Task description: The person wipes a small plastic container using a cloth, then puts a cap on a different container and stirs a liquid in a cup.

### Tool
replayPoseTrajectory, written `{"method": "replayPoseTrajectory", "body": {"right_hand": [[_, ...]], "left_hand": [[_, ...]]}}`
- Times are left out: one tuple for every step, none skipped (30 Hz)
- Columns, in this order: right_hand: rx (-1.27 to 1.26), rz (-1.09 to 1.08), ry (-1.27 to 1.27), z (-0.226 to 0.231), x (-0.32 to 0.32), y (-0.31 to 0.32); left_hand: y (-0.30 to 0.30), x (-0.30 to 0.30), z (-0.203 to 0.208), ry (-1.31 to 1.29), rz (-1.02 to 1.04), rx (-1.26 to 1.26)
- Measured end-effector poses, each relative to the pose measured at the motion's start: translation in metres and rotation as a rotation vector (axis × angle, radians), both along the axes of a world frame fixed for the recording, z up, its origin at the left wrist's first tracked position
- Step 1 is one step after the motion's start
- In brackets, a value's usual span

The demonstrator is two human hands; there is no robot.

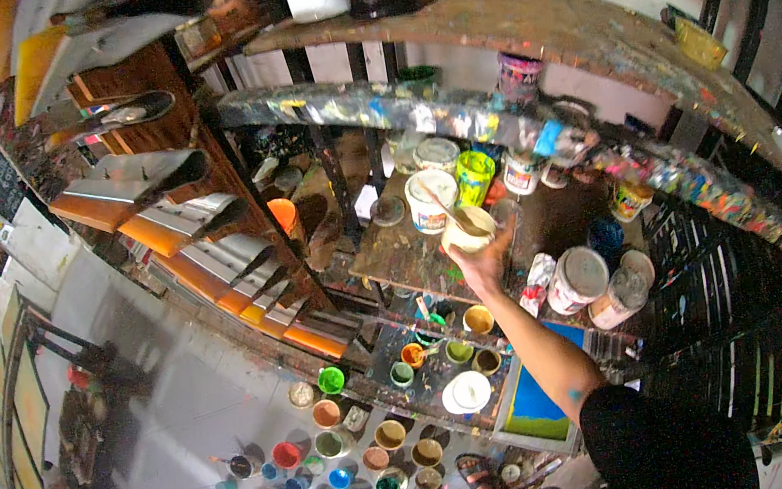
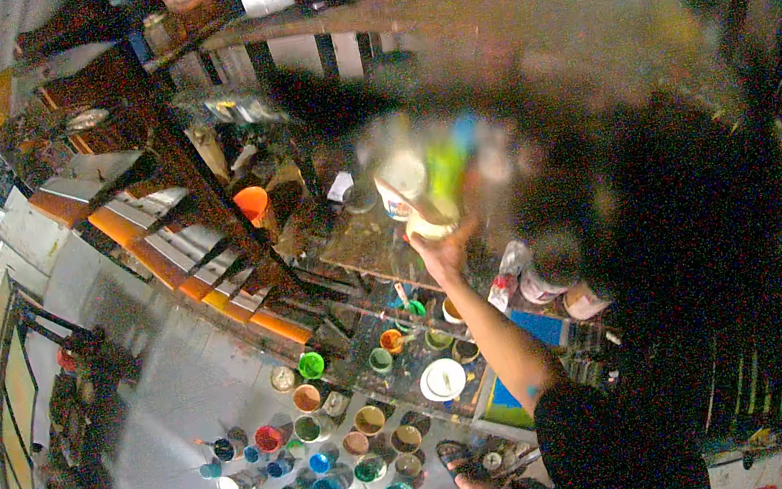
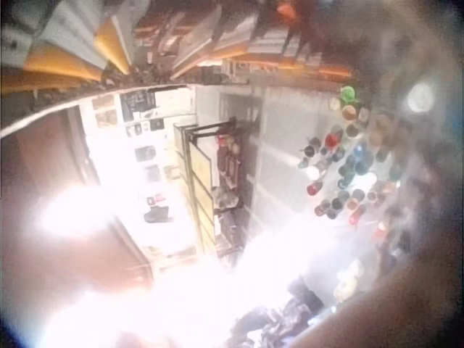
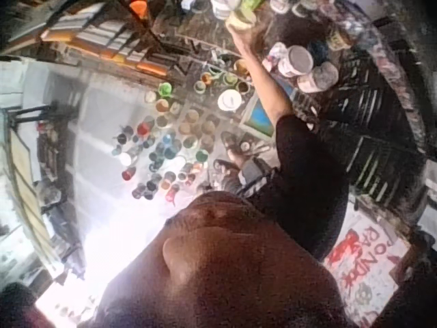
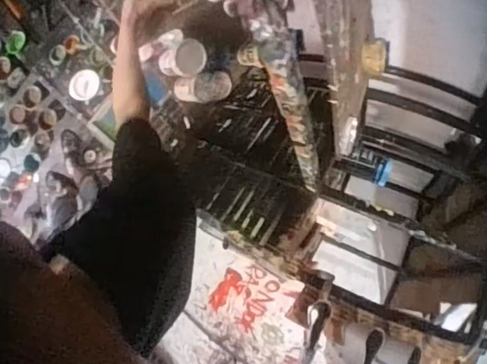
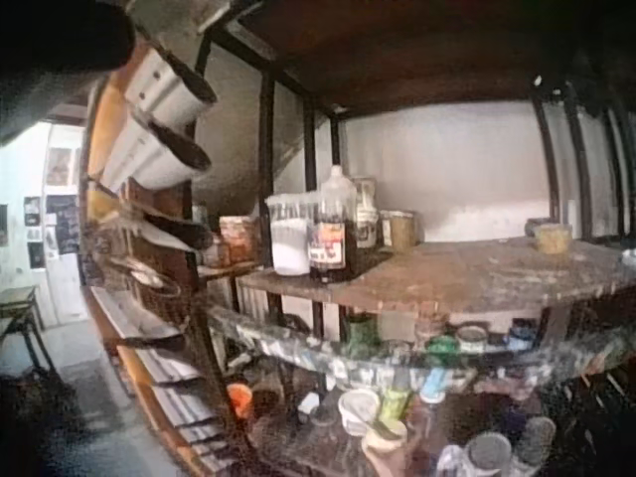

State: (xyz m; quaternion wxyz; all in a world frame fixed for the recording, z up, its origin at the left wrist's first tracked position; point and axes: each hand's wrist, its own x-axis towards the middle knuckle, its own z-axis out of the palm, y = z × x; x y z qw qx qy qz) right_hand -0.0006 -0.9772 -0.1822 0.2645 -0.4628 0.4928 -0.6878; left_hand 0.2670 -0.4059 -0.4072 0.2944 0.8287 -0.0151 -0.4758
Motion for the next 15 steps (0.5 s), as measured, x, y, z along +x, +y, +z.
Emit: {"method": "replayPoseTrajectory", "body": {"right_hand": [[-0.068,0.030,0.110,-0.011,0.009,-0.010],[-0.030,0.001,0.181,-0.024,0.019,-0.021],[-0.072,-0.109,0.348,-0.037,0.027,-0.031],[-0.031,-0.148,0.429,-0.050,0.032,-0.039],[0.025,-0.160,0.501,-0.062,0.037,-0.044],[0.018,-0.116,0.451,-0.073,0.036,-0.047],[0.060,-0.061,0.391,-0.081,0.035,-0.047],[0.163,-0.013,0.346,-0.086,0.032,-0.043],[0.126,-0.014,0.396,-0.088,0.029,-0.039],[0.163,-0.019,0.460,-0.089,0.022,-0.026],[0.234,-0.010,0.498,-0.086,0.016,-0.016],[0.236,0.008,0.542,-0.081,0.011,-0.005],[0.133,-0.004,0.562,-0.076,0.006,0.004],[0.047,-0.009,0.573,-0.069,-0.008,0.012],[-0.007,-0.006,0.590,-0.064,-0.024,0.017]], "left_hand": [[0.003,0.001,0.000,-0.001,0.003,0.002],[0.004,0.002,-0.001,-0.003,0.002,0.009],[0.007,0.004,0.000,-0.001,0.008,0.013],[0.009,0.004,-0.001,-0.004,0.010,0.021],[0.012,0.006,0.000,-0.004,0.014,0.031],[0.014,0.006,0.000,-0.003,0.016,0.039],[0.016,0.007,0.000,-0.003,0.019,0.045],[0.017,0.008,0.000,-0.002,0.019,0.053],[0.019,0.010,0.000,-0.002,0.017,0.059],[0.020,0.011,0.000,0.004,0.019,0.063],[0.020,0.013,0.000,0.000,0.020,0.067],[0.022,0.014,0.000,0.000,0.015,0.072],[0.023,0.015,0.001,-0.002,0.013,0.077],[0.024,0.016,0.000,0.000,0.015,0.080],[0.025,0.017,0.000,0.000,0.011,0.081]]}}
